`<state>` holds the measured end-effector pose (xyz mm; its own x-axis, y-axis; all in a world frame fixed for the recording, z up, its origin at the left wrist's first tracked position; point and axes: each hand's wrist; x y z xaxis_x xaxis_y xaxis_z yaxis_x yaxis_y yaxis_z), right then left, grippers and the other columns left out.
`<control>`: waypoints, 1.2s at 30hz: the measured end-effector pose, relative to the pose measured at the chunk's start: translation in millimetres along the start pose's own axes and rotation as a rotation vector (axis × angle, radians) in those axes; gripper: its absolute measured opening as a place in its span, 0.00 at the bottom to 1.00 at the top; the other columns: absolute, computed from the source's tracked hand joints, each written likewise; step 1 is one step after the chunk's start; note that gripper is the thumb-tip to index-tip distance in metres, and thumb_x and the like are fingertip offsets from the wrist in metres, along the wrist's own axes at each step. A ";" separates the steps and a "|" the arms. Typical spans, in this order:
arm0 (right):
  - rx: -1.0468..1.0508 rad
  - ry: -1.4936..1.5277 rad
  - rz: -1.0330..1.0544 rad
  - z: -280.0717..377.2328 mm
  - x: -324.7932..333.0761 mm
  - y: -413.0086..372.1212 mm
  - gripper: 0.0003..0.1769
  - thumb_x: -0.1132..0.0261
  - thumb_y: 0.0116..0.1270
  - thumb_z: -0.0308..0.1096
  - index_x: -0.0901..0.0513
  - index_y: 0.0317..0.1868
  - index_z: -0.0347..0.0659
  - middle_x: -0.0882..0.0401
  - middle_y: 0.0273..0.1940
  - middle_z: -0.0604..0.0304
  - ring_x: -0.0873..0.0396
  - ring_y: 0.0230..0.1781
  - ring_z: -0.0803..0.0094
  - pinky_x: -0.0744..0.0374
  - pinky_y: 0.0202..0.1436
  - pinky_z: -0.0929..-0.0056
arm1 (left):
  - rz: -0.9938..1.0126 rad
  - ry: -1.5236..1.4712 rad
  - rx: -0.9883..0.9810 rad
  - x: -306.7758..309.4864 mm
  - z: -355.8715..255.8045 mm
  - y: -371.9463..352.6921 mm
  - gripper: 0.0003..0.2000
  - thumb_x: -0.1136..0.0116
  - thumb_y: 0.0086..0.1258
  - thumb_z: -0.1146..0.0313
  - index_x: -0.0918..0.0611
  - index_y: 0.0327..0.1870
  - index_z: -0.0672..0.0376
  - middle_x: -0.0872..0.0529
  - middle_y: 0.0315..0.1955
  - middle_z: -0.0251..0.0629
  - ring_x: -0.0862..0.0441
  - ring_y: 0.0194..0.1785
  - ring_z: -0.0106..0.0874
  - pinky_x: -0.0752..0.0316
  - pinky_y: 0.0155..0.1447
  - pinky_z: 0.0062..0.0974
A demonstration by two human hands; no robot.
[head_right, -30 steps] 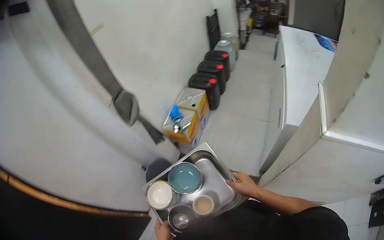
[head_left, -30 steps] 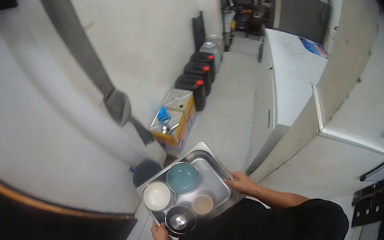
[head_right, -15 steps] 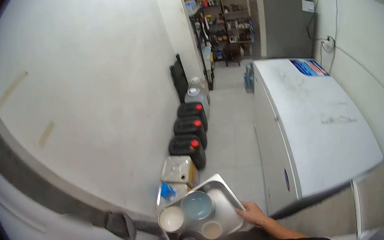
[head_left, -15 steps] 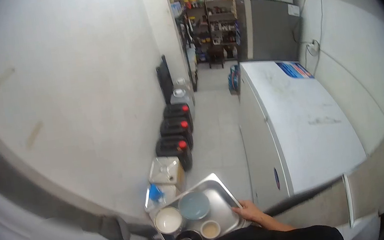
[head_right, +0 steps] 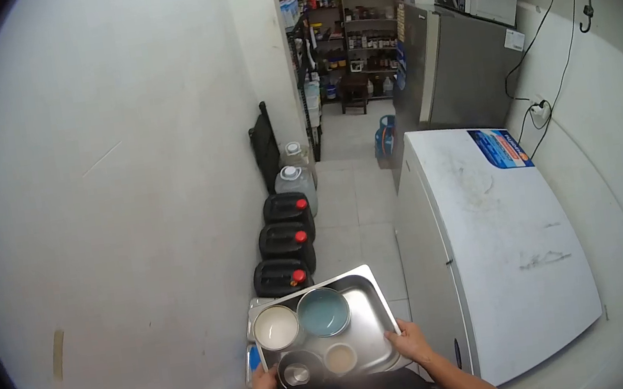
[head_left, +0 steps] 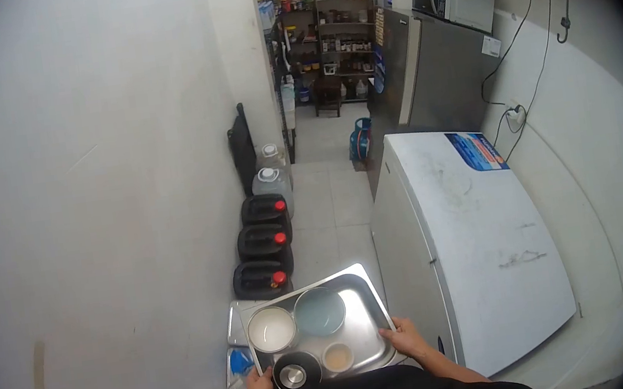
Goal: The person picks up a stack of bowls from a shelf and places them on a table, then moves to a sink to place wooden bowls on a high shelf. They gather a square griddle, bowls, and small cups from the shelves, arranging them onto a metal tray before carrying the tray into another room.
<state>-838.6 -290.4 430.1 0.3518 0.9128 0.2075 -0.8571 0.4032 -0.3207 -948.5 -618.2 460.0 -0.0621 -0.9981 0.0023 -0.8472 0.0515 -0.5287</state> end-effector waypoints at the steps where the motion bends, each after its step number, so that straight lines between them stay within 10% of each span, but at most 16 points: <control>1: -0.040 -0.025 -0.042 14.6 8.0 12.8 0.15 0.37 0.64 0.28 0.21 0.50 0.32 0.17 0.37 0.61 0.22 0.35 0.77 0.23 0.40 0.75 | 0.022 0.029 -0.025 -12.7 -10.7 20.7 0.12 0.49 0.69 0.78 0.25 0.52 0.68 0.16 0.36 0.42 0.18 0.34 0.29 0.22 0.38 0.27; 20: -0.074 0.286 -0.449 140.8 74.2 366.7 0.12 0.40 0.64 0.25 0.20 0.48 0.31 0.18 0.33 0.60 0.22 0.30 0.79 0.25 0.33 0.78 | 0.441 0.202 -0.090 -261.6 -253.4 431.1 0.09 0.46 0.67 0.75 0.21 0.46 0.68 0.15 0.32 0.38 0.20 0.32 0.26 0.25 0.36 0.25; 36: 0.040 -0.062 -0.306 225.0 226.3 808.8 0.16 0.38 0.61 0.35 0.20 0.47 0.35 0.18 0.29 0.51 0.22 0.29 0.67 0.25 0.39 0.66 | 0.282 0.064 -0.034 -494.4 -422.5 701.3 0.10 0.48 0.69 0.77 0.22 0.49 0.68 0.15 0.35 0.39 0.18 0.34 0.26 0.24 0.38 0.23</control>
<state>-1536.9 227.7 425.6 0.5731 0.7432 0.3452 -0.7294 0.6546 -0.1985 -1734.9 -73.9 446.8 -0.3302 -0.9399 -0.0867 -0.8087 0.3291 -0.4876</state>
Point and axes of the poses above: each hand's wrist, its own y-axis towards the middle knuckle, its own x-axis out of the back of the hand, z = x × y
